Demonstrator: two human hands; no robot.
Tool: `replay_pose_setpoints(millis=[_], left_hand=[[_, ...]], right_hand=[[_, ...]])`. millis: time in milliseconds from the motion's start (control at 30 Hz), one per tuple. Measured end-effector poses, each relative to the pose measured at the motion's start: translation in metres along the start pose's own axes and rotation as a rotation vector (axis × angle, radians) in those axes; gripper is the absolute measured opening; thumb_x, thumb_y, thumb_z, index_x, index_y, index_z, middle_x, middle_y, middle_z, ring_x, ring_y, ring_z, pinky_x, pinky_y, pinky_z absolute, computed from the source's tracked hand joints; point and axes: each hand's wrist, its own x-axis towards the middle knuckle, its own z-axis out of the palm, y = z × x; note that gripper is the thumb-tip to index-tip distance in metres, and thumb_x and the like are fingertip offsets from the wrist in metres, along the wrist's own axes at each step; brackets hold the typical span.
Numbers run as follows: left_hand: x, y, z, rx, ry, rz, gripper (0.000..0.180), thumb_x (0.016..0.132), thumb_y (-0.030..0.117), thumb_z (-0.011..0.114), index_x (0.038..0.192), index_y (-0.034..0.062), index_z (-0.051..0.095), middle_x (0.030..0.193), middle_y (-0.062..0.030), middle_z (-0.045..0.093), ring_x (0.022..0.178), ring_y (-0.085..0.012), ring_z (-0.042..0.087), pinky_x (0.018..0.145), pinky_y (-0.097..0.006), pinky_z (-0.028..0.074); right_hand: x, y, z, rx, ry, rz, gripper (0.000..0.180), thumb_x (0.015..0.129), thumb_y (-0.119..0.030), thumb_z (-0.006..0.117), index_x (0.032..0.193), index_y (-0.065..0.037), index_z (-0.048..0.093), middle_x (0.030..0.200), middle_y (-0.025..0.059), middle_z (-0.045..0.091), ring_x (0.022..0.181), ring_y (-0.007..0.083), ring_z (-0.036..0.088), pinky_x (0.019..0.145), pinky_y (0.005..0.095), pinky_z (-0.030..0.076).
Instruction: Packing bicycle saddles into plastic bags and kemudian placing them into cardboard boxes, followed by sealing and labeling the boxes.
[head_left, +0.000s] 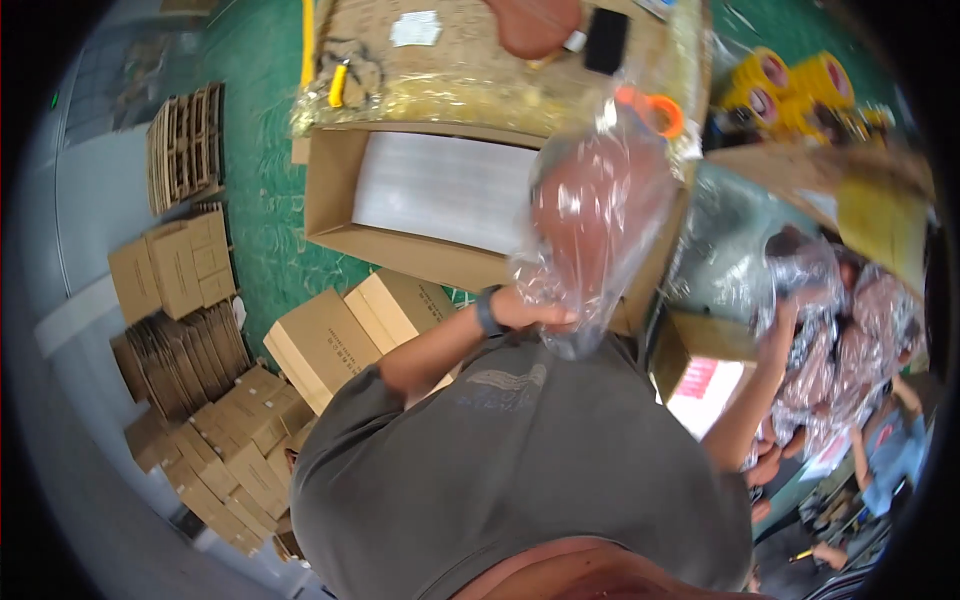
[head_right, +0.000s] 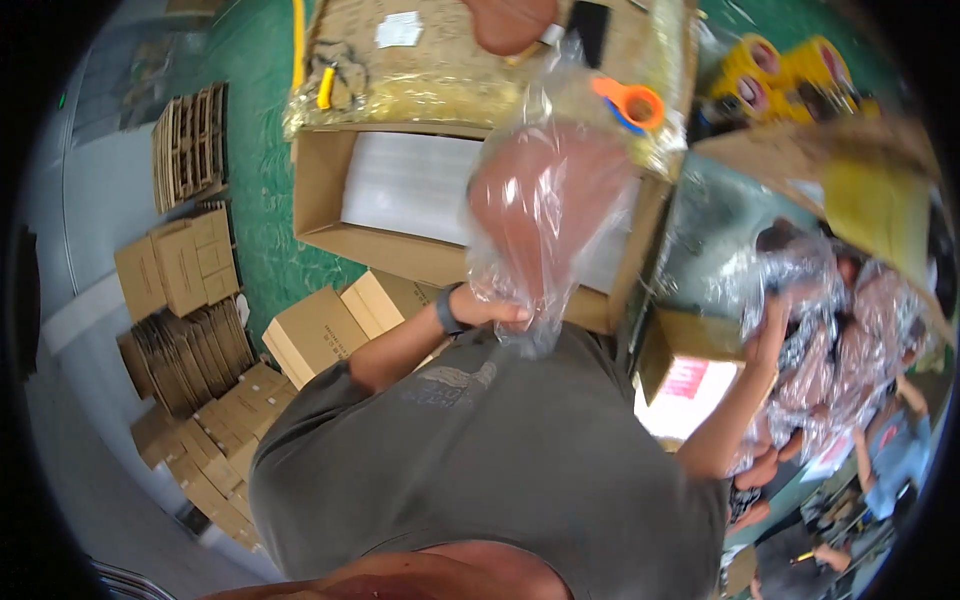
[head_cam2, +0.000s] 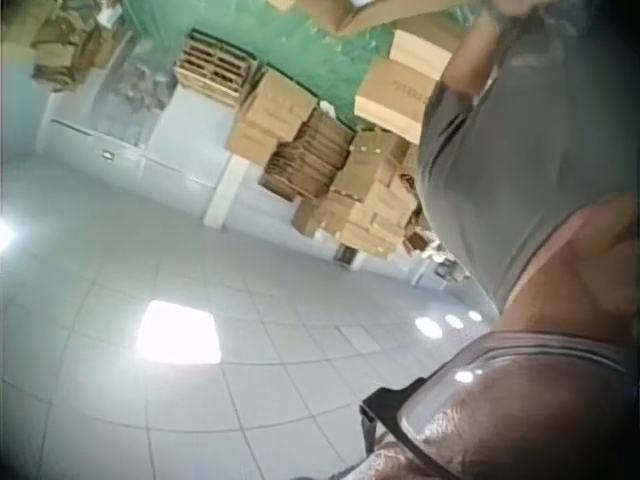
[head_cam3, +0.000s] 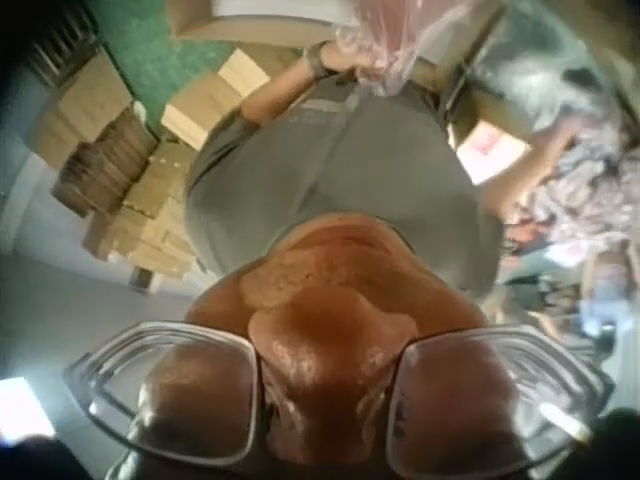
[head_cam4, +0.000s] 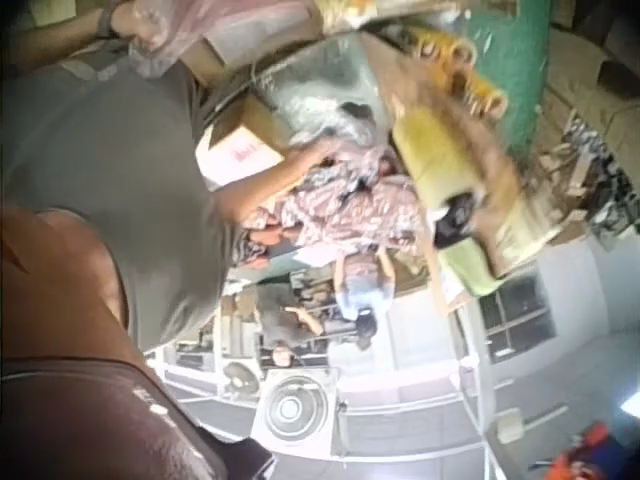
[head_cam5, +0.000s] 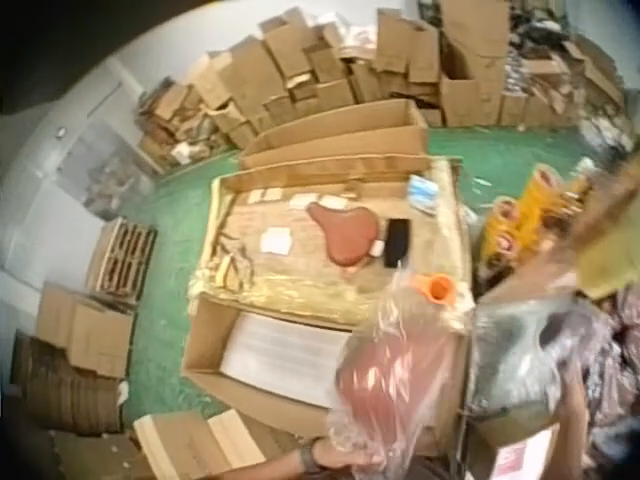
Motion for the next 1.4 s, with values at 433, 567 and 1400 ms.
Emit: replay_pose_setpoints(millis=[433,567,1400], left_hand=[[-0.159,0.083,-0.535,2.368,-0.062,0.09,0.018,0.098,0.022,0.062,0.113,0.023,0.073,0.121,-0.0037,0.073,0.124,-0.0271,0.064,0.112,-0.059,0.042],[-0.13,0.065,-0.555,2.327,-0.109,0.506,0.028,0.102,0.026,0.061,0.127,0.0237,0.073,0.146,-0.0131,0.066,0.142,-0.0333,0.058,0.13,-0.061,0.033],[0.227,-0.056,0.252,1.305,-0.007,0.412,0.062,0.105,0.015,0.069,0.16,-0.0029,0.049,0.164,-0.026,0.052,0.149,-0.045,0.054,0.123,-0.057,0.043]], right_hand=[[-0.186,0.248,0.611,0.331,-0.781,0.981,0.034,0.108,-0.008,0.068,0.141,-0.007,0.062,0.121,0.011,0.073,0.108,0.028,0.075,0.098,0.0486,0.064],[-0.202,0.339,0.732,-0.075,-0.752,0.643,0.056,0.104,-0.009,0.07,0.157,-0.003,0.05,0.129,0.0155,0.071,0.115,0.0283,0.071,0.098,0.043,0.06],[-0.008,-0.114,-0.278,-1.639,0.441,-0.294,0.058,0.068,-0.023,0.093,0.119,-0.012,0.069,0.128,0.0075,0.072,0.121,0.0337,0.066,0.104,0.0522,0.05]])
